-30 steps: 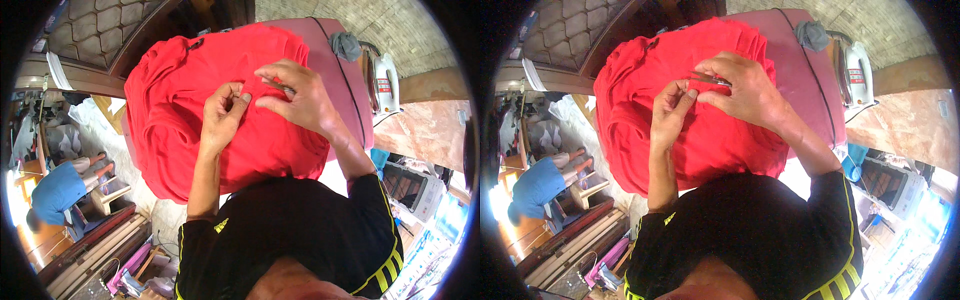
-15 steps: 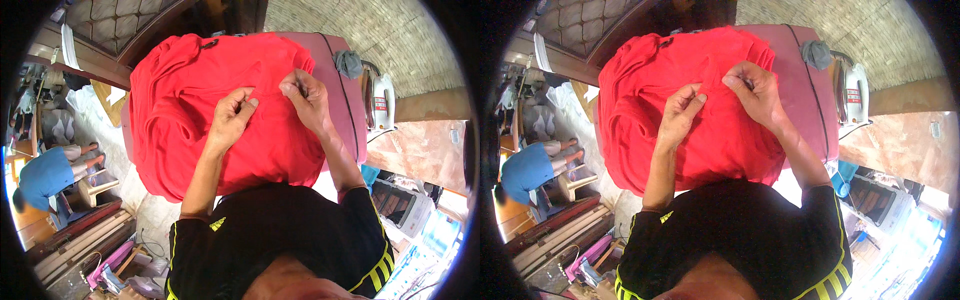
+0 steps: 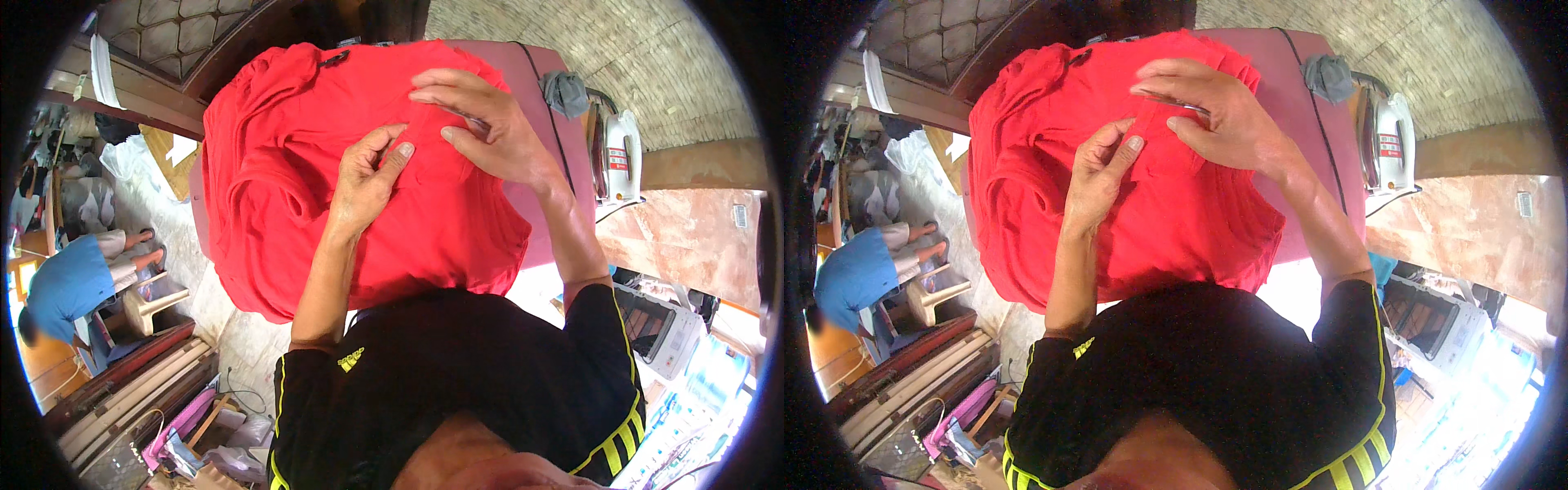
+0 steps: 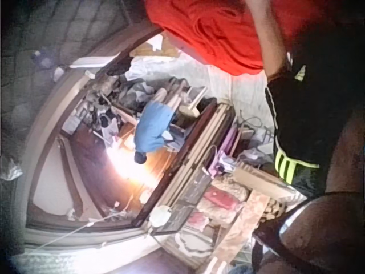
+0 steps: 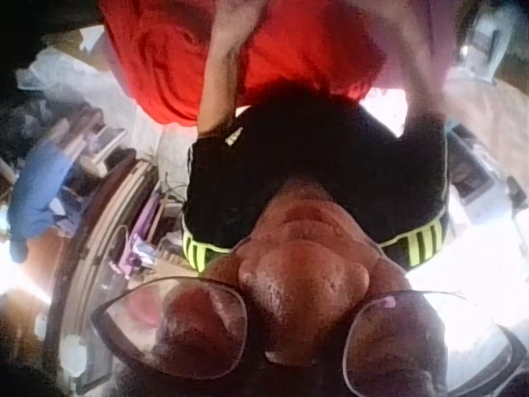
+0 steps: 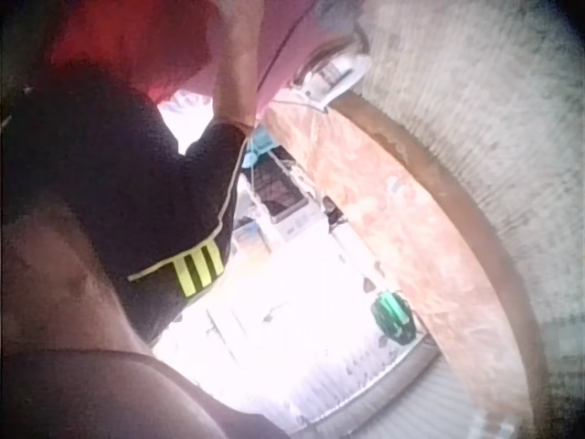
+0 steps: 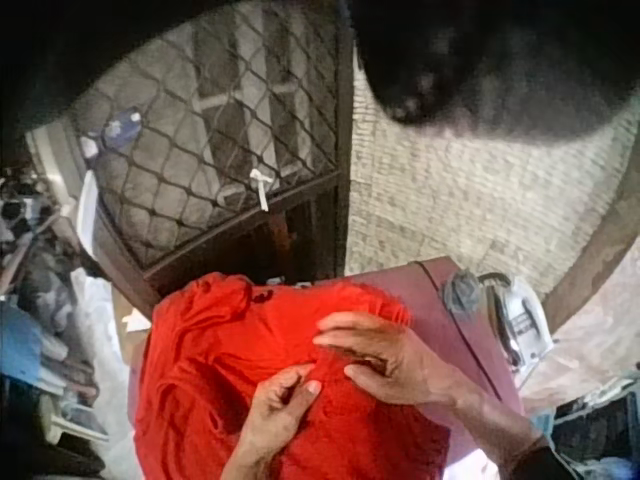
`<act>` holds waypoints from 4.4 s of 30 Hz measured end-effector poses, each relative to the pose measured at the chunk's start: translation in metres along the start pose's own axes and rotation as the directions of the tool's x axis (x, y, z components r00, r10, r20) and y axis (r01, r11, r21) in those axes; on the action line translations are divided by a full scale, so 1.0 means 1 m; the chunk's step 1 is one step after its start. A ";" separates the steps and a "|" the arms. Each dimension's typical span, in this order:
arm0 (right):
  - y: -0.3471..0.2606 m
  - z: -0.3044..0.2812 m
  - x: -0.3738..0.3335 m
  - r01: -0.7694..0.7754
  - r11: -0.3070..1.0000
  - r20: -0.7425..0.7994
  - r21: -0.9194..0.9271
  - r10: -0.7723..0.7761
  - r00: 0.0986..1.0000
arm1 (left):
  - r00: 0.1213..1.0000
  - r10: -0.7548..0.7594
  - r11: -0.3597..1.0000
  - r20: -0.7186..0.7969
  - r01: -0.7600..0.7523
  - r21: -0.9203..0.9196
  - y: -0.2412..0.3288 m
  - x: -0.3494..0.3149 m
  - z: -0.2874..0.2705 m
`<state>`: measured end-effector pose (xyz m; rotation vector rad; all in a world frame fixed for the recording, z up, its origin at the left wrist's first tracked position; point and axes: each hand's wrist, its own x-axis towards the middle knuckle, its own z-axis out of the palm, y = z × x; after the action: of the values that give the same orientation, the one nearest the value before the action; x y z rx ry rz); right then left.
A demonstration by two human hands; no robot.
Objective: The person uses a pair of small scissors to trim loose threads and excess fabric from a red garment. They repeatedly pick up the garment, inspect specific areas, and snip small pieces of material.
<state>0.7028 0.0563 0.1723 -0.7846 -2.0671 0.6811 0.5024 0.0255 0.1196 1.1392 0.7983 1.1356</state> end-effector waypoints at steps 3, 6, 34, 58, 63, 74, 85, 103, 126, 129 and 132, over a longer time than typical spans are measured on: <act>0.014 0.003 0.003 0.063 0.994 0.072 -0.092 -0.057 0.996 | 0.991 0.129 0.968 0.022 -0.130 0.212 -0.003 -0.001 0.002; 0.016 0.000 0.001 -0.018 0.992 0.075 -0.123 0.028 0.997 | 0.990 0.133 0.946 0.046 -0.141 0.293 -0.008 -0.001 -0.002; 0.003 0.016 -0.056 -0.306 0.951 -0.224 0.038 0.307 0.925 | 0.785 0.606 0.284 0.130 -0.365 0.887 -0.022 -0.003 0.023; -0.018 0.005 -0.031 -0.056 0.866 0.072 -0.497 0.105 0.992 | 0.800 0.568 0.183 0.191 -0.349 0.919 -0.005 -0.005 0.018; -0.020 0.006 -0.032 -0.079 0.918 0.088 -0.389 0.122 0.989 | 0.771 0.627 0.348 0.113 -0.407 0.845 -0.024 -0.008 0.009; 0.001 0.001 -0.070 -0.451 0.855 -0.243 0.257 0.509 0.826 | 0.924 0.378 0.515 0.059 -0.262 0.816 0.003 -0.002 0.005; -0.005 0.013 -0.060 -0.474 0.795 -0.186 0.379 0.567 0.803 | 0.979 0.201 0.908 -0.038 -0.172 0.381 0.006 -0.006 0.019; -0.029 0.014 -0.054 -0.191 0.982 0.043 -0.013 0.191 0.981 | 0.703 0.566 0.511 -0.432 0.112 0.852 0.015 -0.093 -0.071; -0.054 0.004 -0.052 -0.037 0.970 0.034 -0.242 0.046 0.998 | 0.789 0.147 0.931 -0.596 0.094 0.353 0.015 -0.171 -0.154; -0.054 0.025 -0.036 0.024 0.971 0.080 -0.237 -0.005 0.997 | 0.798 0.147 0.920 -0.585 0.108 0.378 0.012 -0.169 -0.158; -0.034 0.040 -0.038 -0.058 0.970 0.104 -0.235 0.085 0.991 | 0.786 0.215 0.929 -0.579 0.018 0.370 0.009 -0.166 -0.152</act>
<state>0.6782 -0.0009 0.1559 -0.9756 -2.2582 0.5398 0.3148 -0.0925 0.0786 1.1188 1.5197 1.5255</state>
